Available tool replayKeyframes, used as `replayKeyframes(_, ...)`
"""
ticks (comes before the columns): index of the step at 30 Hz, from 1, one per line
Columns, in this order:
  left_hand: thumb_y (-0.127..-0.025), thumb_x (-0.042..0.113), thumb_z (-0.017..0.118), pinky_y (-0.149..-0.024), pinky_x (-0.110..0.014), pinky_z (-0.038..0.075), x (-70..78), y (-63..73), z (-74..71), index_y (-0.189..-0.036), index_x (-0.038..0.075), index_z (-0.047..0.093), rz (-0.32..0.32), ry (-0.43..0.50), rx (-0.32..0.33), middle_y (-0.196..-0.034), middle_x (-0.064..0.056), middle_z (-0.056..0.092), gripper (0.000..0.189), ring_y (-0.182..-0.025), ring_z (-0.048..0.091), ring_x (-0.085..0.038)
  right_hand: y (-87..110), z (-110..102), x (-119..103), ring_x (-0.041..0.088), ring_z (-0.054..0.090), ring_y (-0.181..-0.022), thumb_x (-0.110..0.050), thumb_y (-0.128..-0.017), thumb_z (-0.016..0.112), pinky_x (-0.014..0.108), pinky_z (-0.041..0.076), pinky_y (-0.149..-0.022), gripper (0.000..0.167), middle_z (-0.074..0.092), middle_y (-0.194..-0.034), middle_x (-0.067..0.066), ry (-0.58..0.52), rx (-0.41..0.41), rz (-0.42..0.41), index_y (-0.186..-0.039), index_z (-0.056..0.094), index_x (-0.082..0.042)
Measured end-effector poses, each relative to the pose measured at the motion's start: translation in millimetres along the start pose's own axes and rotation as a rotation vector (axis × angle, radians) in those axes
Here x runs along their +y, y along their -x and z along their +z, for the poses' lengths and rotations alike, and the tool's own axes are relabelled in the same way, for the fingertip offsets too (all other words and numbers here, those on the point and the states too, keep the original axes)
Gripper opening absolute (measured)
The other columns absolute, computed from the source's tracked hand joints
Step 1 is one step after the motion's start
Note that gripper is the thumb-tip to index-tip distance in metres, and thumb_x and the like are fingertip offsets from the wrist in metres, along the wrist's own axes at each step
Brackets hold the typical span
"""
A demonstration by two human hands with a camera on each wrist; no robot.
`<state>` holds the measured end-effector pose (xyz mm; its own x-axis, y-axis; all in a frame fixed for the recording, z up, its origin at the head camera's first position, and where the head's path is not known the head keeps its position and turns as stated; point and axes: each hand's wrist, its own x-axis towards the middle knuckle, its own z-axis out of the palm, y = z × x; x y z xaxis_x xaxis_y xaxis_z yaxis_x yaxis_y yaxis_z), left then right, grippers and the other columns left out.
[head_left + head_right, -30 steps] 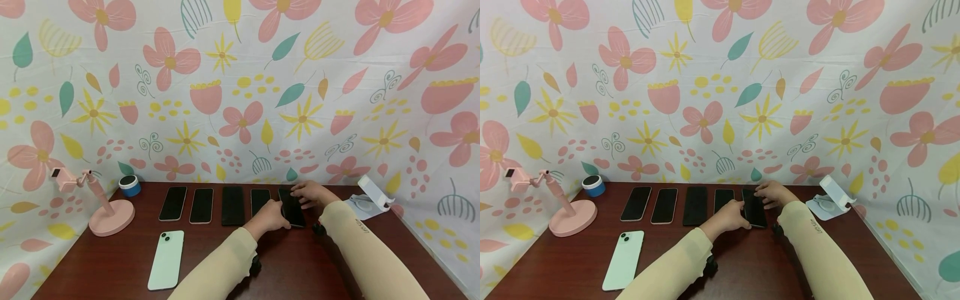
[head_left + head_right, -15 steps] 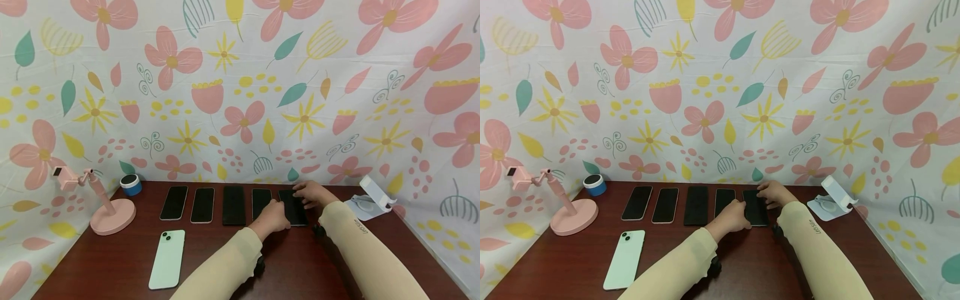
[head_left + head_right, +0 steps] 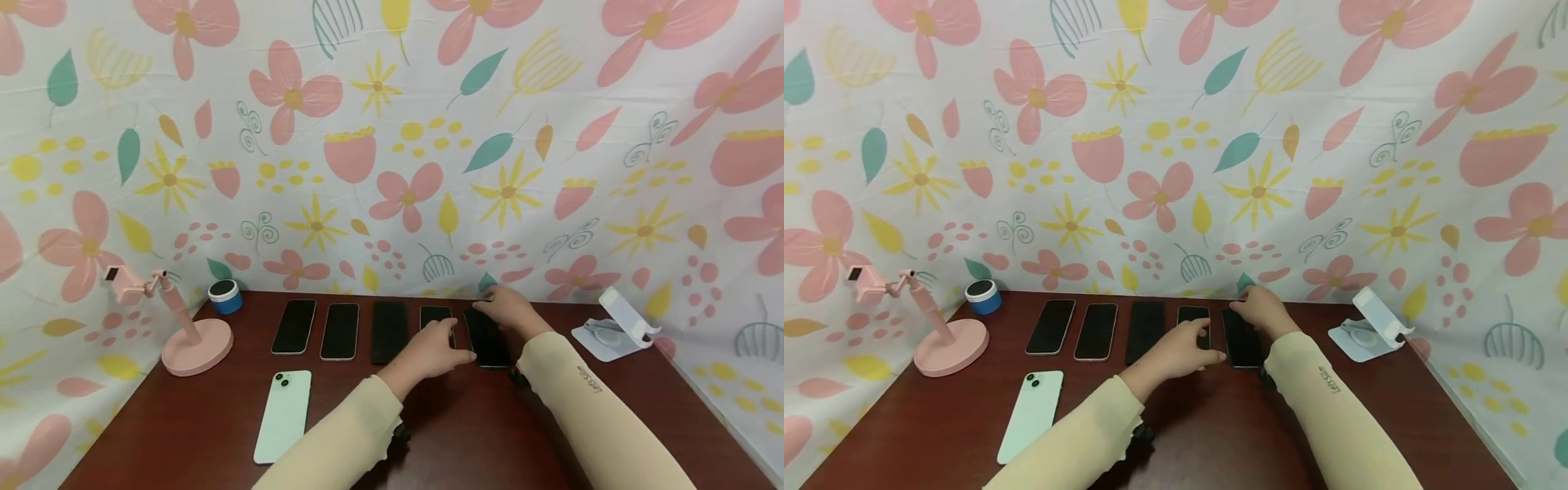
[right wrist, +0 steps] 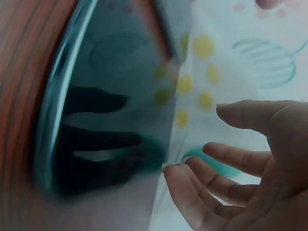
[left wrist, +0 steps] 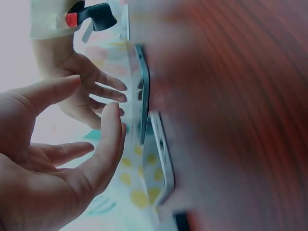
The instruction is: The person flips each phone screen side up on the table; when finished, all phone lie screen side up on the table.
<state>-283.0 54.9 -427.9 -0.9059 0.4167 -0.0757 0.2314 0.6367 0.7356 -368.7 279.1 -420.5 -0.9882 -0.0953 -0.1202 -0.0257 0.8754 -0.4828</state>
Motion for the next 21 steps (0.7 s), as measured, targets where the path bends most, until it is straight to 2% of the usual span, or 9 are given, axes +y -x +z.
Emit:
replayKeyframes(2,-0.098,0.048,0.075,-0.107,-0.046,0.057,-6.6,7.8,-11.4,-0.164,0.015,0.044,0.009,-0.038,0.021,-0.155,-0.012,0.058,0.080,-0.134,0.064,-0.027,-0.1,5,-12,0.040,0.074,-0.105,-0.035,-0.109,0.058,0.039,0.066,-0.073,0.062,0.058,-0.150,0.034,-0.030,0.012,-0.022,-0.153,0.049,0.008)
replayKeyframes(7,-0.098,0.046,0.075,-0.109,-0.052,0.056,-29.9,27.9,-40.8,-0.163,0.010,0.044,-0.001,-0.072,0.065,-0.152,-0.016,0.058,0.080,-0.134,0.064,-0.033,4.1,20,-45,0.037,0.077,-0.095,-0.033,-0.110,0.059,0.039,0.067,-0.072,0.060,0.061,-0.147,0.034,-0.116,0.025,-0.110,-0.153,0.050,0.007)
replayKeyframes(12,-0.099,0.043,0.075,-0.111,-0.057,0.053,-55.2,49.7,-67.6,-0.163,0.008,0.044,-0.048,-0.077,0.111,-0.156,-0.019,0.055,0.079,-0.138,0.061,-0.037,10.7,38,-80,0.036,0.078,-0.084,-0.030,-0.108,0.064,0.037,0.065,-0.067,0.054,0.064,-0.142,0.032,-0.160,0.024,-0.194,-0.149,0.056,0.004)
replayKeyframes(17,-0.100,0.044,0.074,-0.108,-0.057,0.055,-75.7,72.0,-92.4,-0.163,0.008,0.043,-0.104,-0.088,0.156,-0.155,-0.018,0.055,0.079,-0.135,0.064,-0.036,17.2,57,-115,0.029,0.076,-0.080,-0.033,-0.107,0.065,0.040,0.066,-0.072,0.051,0.068,-0.136,0.025,-0.189,-0.022,-0.226,-0.148,0.058,-0.002)
replayKeyframes(21,-0.100,0.044,0.074,-0.103,-0.054,0.058,-84.9,87.9,-114.2,-0.163,0.007,0.043,-0.139,-0.101,0.189,-0.156,-0.017,0.055,0.079,-0.125,0.069,-0.031,24.3,70,-143,0.025,0.075,-0.074,-0.032,-0.107,0.065,0.040,0.065,-0.074,0.049,0.070,-0.134,0.021,-0.208,-0.058,-0.260,-0.148,0.059,-0.005)
